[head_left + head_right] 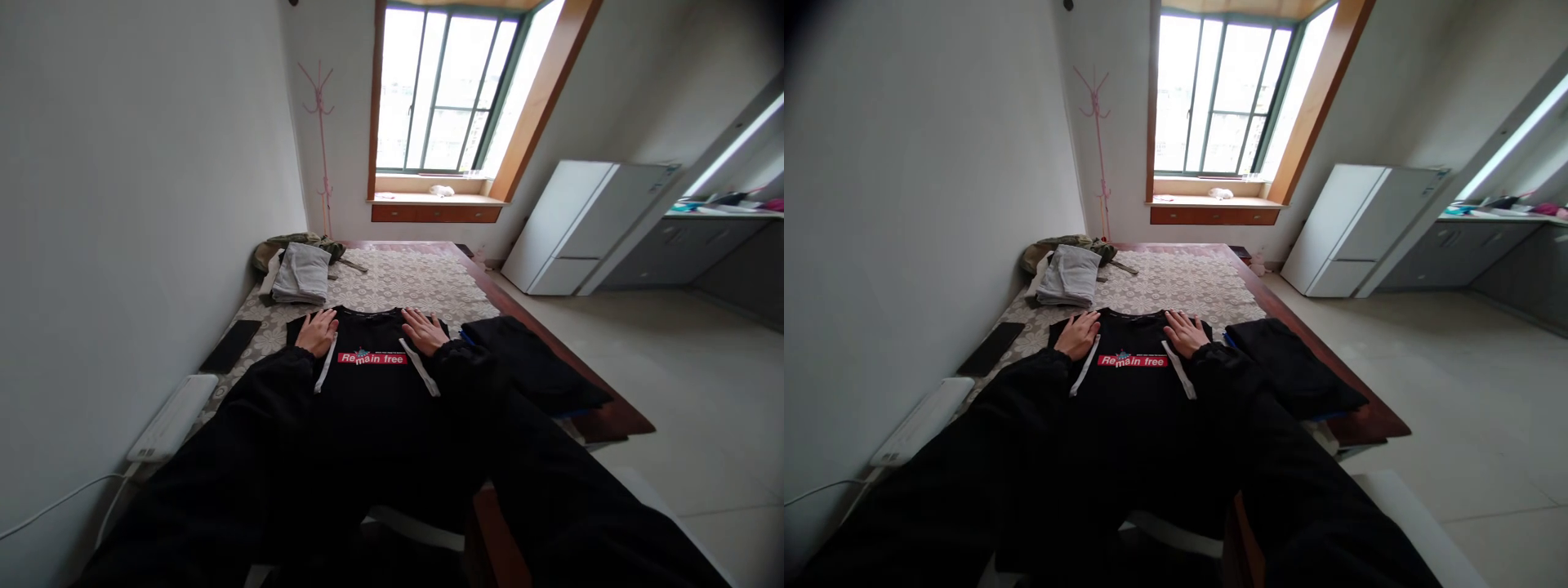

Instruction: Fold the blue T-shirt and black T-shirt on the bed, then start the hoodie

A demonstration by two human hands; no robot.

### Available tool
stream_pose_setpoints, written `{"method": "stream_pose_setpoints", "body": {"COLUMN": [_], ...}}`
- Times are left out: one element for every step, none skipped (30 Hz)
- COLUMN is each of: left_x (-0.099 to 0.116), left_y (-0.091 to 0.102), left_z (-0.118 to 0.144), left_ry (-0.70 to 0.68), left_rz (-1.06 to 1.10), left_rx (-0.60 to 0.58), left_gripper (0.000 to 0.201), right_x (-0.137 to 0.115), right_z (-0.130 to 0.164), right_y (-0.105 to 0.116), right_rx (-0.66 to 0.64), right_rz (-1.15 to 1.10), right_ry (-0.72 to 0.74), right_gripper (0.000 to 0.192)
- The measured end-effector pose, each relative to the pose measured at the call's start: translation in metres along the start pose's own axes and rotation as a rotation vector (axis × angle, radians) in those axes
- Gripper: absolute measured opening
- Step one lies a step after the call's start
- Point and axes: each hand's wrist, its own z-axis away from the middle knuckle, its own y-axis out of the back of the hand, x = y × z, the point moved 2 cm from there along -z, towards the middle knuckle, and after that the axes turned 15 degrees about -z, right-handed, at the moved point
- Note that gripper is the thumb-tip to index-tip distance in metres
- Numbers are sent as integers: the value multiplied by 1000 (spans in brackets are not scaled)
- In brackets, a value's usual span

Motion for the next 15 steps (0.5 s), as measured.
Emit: {"method": "stream_pose_setpoints", "body": {"left_x": [-2, -4, -7, -11, -13, -15, -15, -14, -10, -6, 0, 6, 12, 16, 20], "left_y": [3, 6, 7, 8, 7, 7, 7, 8, 9, 11, 11, 10, 7, 2, -6], "left_z": [16, 35, 57, 82, 108, 135, 161, 186, 210, 232, 252, 271, 289, 305, 321], "left_ry": [8, 18, 21, 28, 41, 61, 82, 107, 144, 184, 226, 270, 312, 354, 398], "left_rz": [2, 3, -2, -11, -22, -30, -36, -43, -47, -44, -36, -19, 8, 45, 90], "left_rx": [7, 15, 12, -6, -31, -42, -35, -7, 38, 87, 138, 188, 234, 280, 327], "left_gripper": [58, 60, 62, 64, 65, 65, 65, 64, 62, 61, 60, 58, 57, 54, 52], "right_x": [2, 6, 10, 14, 19, 22, 25, 26, 27, 26, 25, 23, 23, 23, 24], "right_z": [17, 39, 63, 91, 120, 149, 178, 206, 232, 256, 277, 297, 314, 328, 340], "right_y": [4, 6, 6, 4, 1, -4, -10, -17, -25, -33, -42, -52, -63, -75, -88], "right_rx": [24, 50, 70, 95, 132, 170, 203, 240, 287, 345, 417, 498, 589, 687, 779], "right_rz": [-15, -30, -44, -60, -76, -92, -106, -117, -127, -144, -172, -215, -272, -339, -414], "right_ry": [-10, -14, -3, 22, 44, 67, 86, 89, 85, 75, 65, 52, 35, 5, -44], "right_gripper": [60, 60, 61, 62, 62, 61, 60, 59, 58, 56, 53, 50, 45, 41, 38]}}
